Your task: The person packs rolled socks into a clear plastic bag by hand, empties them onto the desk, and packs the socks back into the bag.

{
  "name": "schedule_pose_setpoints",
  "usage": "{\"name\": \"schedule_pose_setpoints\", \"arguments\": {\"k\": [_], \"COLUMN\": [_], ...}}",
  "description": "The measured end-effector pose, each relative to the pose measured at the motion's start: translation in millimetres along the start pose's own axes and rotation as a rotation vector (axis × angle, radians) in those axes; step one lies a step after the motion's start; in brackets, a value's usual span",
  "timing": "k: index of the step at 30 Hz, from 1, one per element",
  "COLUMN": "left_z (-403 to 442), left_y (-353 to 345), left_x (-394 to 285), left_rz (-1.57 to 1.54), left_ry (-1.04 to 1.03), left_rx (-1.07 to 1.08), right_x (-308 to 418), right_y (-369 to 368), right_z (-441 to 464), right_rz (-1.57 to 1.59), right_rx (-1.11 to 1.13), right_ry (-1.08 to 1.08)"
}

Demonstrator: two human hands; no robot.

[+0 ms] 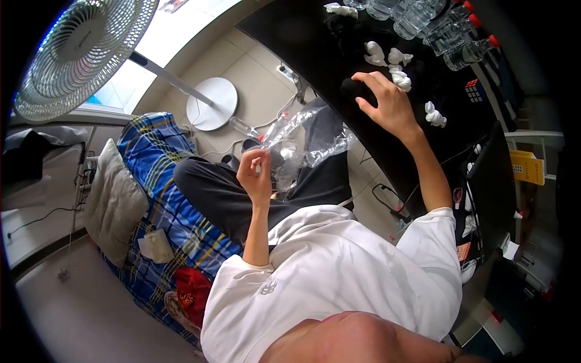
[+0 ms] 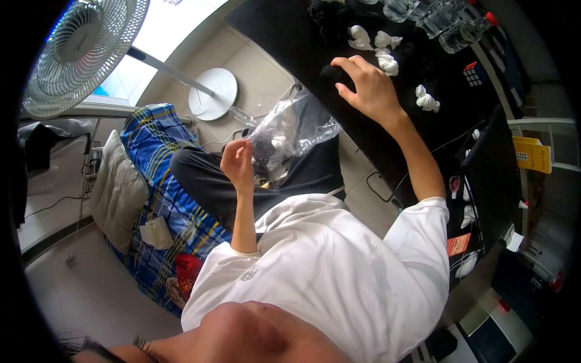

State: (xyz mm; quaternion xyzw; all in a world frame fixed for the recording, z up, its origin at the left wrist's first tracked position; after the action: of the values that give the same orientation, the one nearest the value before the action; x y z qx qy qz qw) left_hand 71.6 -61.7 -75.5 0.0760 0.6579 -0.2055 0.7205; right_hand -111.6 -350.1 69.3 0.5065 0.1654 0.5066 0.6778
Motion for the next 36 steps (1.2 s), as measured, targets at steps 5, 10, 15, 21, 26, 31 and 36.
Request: {"name": "schedule_pose_setpoints", "arguments": {"k": [5, 10, 15, 21, 26, 31, 36], "left_z": [-1, 0, -1, -1, -4, -7, -7], "left_y": [-2, 1, 1, -1, -3, -3, -5], "left_x": [-4, -2, -1, -6, 1, -2, -3], "left_rz": [-0.022, -0.013, -0.015, -0.033, -0.014, -0.038, -0.036], "left_ry": [-0.007, -0.014, -0.012, -0.016, 0.035, 0.014, 0.006], "left_rx": [0.011, 0.002, -0.003, -0.003, 0.014, 0.014, 0.013], "right_x": [6, 25, 50, 14, 3, -70, -96], "right_y": [0, -2, -3, 35, 37, 58, 23], "right_z": [-1, -3, -8, 8, 5, 8, -1], "right_rz": [0.055, 0.159, 0.3, 0.207, 0.143, -0.341, 0.06], "right_rx": [0.055, 0.137, 0.281, 0.066, 0.13, -0.103, 0.093], "right_ry": [0.016, 0.112, 0.164, 0.113, 0.073, -0.111, -0.2]}}
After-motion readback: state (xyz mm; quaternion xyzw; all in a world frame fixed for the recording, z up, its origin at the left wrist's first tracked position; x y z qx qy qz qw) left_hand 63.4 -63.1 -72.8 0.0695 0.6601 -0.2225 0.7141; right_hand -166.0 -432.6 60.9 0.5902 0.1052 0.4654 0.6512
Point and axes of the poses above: each hand's wrist, its own z-axis towards the middle knuckle, its own y-axis out of the back of the hand, x = y × z, the point moved 7 cm from there along z, towards the middle knuckle, and after that the axes turned 11 degrees about -x, right-handed, at the moved point
